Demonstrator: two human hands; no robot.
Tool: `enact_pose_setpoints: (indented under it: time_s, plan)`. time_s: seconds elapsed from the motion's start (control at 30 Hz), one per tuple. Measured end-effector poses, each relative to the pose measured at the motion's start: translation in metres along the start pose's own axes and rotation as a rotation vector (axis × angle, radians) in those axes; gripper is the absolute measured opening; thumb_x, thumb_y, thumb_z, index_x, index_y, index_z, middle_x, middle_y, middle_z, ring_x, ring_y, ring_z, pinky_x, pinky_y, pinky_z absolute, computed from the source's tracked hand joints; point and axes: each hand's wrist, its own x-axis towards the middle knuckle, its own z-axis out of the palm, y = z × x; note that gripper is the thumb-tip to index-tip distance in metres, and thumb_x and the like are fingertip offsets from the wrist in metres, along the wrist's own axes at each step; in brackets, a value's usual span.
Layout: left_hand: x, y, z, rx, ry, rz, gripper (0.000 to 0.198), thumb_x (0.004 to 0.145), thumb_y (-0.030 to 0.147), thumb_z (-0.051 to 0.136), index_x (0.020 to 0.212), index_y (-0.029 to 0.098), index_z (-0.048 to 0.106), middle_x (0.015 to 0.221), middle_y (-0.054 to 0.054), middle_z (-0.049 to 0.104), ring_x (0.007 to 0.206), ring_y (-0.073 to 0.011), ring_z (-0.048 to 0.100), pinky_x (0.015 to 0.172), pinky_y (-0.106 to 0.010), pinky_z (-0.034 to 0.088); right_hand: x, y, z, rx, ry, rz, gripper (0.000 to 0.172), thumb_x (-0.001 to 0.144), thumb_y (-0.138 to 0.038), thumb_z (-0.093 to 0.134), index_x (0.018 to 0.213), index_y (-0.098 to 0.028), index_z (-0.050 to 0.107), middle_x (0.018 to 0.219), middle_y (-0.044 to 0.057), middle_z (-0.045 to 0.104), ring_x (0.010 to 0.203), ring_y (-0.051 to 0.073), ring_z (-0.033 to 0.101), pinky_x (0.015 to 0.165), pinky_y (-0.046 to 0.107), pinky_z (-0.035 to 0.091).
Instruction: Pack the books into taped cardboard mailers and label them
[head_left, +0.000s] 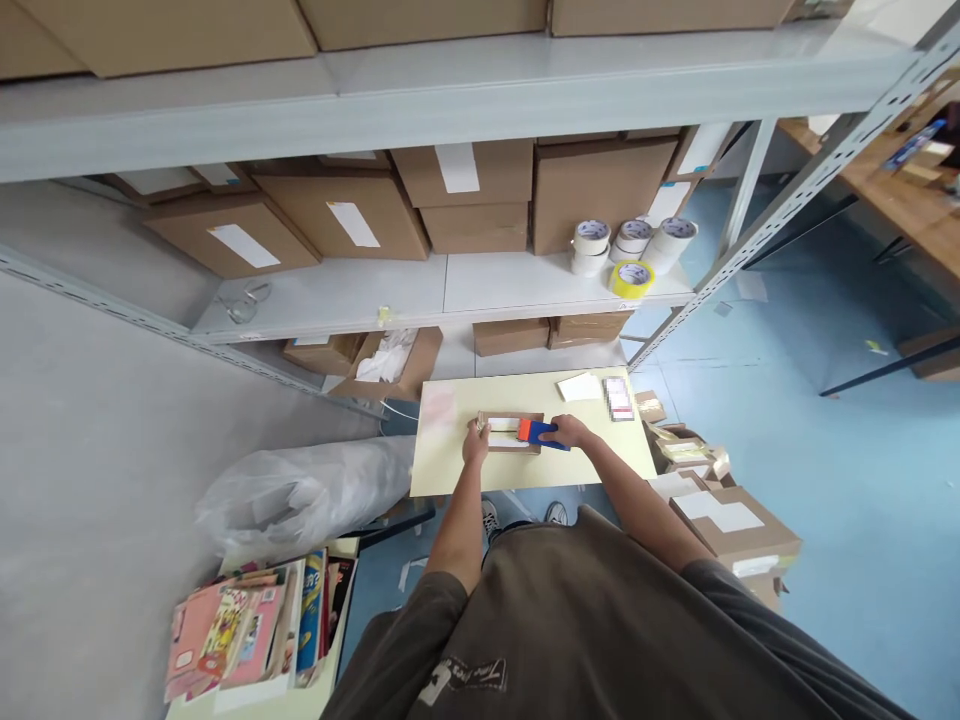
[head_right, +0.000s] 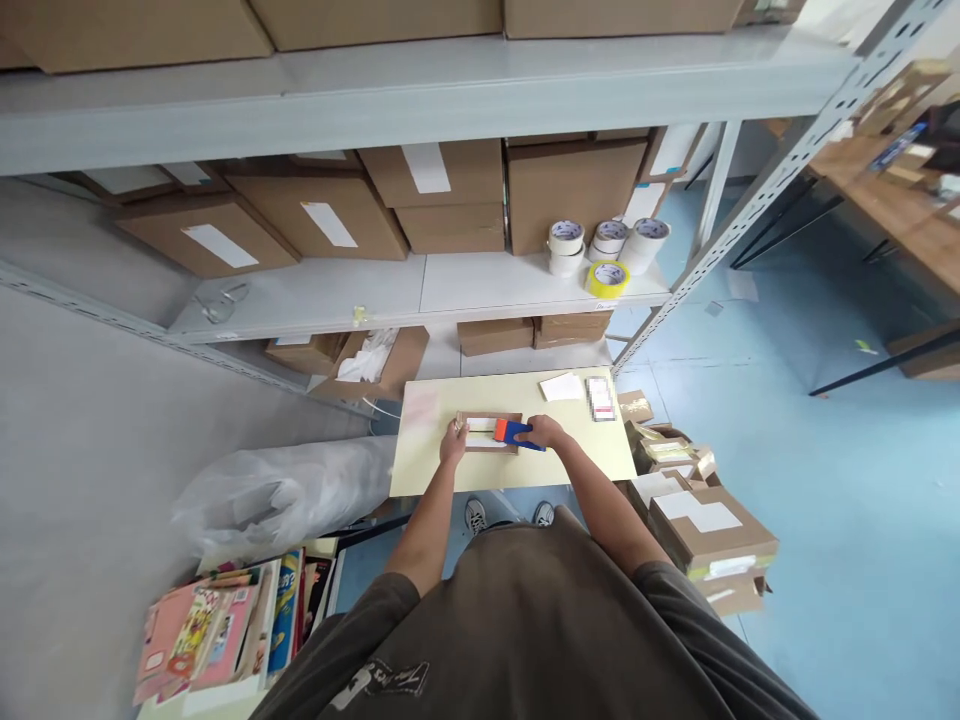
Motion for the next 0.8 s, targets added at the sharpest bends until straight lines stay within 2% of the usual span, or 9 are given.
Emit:
enact_pose_setpoints:
  time_s: [0.07,0.23,0.3,0.33,0.43,0.53,0.63,0.7,0.8]
  plan:
    - [0.0,0.002,0.002,0.008,0.02,-0.01,0.047,0.105,0.051,0.053,0.143,0.024,0.058,0.125,-0.014,0.076,0.114,-0.0327,0.073,0.094,-0.038,0.052,-0.007,0.021,-0.007,-0.013,0.03,0.029,0.047,0.089,-0.063,0.074,0.106,-0.019,0.078,0.112,0.014,0.079,0.1,0.028,0.073,0.073,0.028,0.046]
    - [0.003,0.006,0.006,0.033,0.06,-0.012,0.05,0.104,0.054,0.054,0.144,0.024,0.059,0.128,-0.014,0.075,0.116,-0.0326,0.072,0.094,-0.037,0.053,-0.037,0.105,-0.038,-0.059,0.068,0.197,0.051,0.085,-0.063,0.078,0.104,-0.016,0.08,0.11,0.018,0.078,0.102,0.032,0.073,0.075,0.031,0.048]
    - [0.004,0.007,0.006,0.047,0.049,-0.01,0.05,0.104,0.053,0.051,0.145,0.024,0.058,0.129,-0.014,0.075,0.118,-0.0324,0.071,0.094,-0.037,0.053,-0.045,0.121,-0.047,-0.096,0.067,0.22,0.054,0.084,-0.064,0.079,0.107,-0.015,0.08,0.11,0.019,0.078,0.103,0.033,0.073,0.078,0.032,0.05]
    - [0.004,0.007,0.006,0.052,0.043,-0.016,0.051,0.105,0.053,0.051,0.146,0.024,0.058,0.129,-0.014,0.075,0.118,-0.0326,0.071,0.094,-0.037,0.052,-0.045,0.121,-0.049,-0.114,0.074,0.231,0.056,0.083,-0.064,0.079,0.109,-0.014,0.08,0.111,0.02,0.078,0.104,0.034,0.073,0.079,0.033,0.05]
    - [0.003,0.008,0.005,0.047,0.045,-0.022,0.051,0.105,0.052,0.051,0.146,0.024,0.057,0.131,-0.013,0.075,0.12,-0.0324,0.07,0.094,-0.037,0.052,-0.033,0.095,-0.038,-0.139,0.115,0.269,0.056,0.082,-0.055,0.082,0.118,-0.012,0.078,0.115,0.024,0.077,0.109,0.037,0.073,0.084,0.035,0.053]
    - [0.001,0.008,0.004,0.043,0.047,-0.013,0.049,0.105,0.052,0.05,0.145,0.025,0.058,0.13,-0.012,0.075,0.119,-0.0319,0.07,0.093,-0.036,0.052,-0.01,0.05,-0.007,-0.121,0.103,0.291,0.049,0.084,-0.04,0.08,0.123,-0.011,0.075,0.12,0.024,0.076,0.113,0.036,0.073,0.089,0.036,0.055]
    - [0.001,0.007,0.006,0.059,0.04,-0.024,0.046,0.106,0.052,0.05,0.143,0.026,0.06,0.127,-0.011,0.076,0.115,-0.0308,0.071,0.091,-0.035,0.052,0.012,0.012,0.028,-0.062,0.137,0.344,0.04,0.094,-0.036,0.07,0.126,-0.012,0.074,0.123,0.024,0.075,0.118,0.035,0.072,0.093,0.039,0.055]
    - [0.002,0.006,0.008,0.053,0.05,-0.029,0.045,0.106,0.052,0.051,0.143,0.027,0.06,0.127,-0.009,0.076,0.116,-0.0296,0.071,0.091,-0.034,0.051,0.025,-0.003,0.044,-0.031,0.172,0.358,0.036,0.097,-0.034,0.067,0.127,-0.016,0.074,0.124,0.023,0.076,0.12,0.035,0.072,0.096,0.041,0.055]
    - [0.002,0.005,0.011,0.043,0.079,-0.03,0.045,0.106,0.051,0.05,0.142,0.027,0.06,0.128,-0.01,0.075,0.116,-0.03,0.07,0.091,-0.034,0.052,0.038,-0.01,0.049,0.049,0.184,0.337,0.037,0.094,-0.038,0.071,0.127,-0.02,0.074,0.124,0.023,0.076,0.121,0.037,0.071,0.098,0.046,0.054]
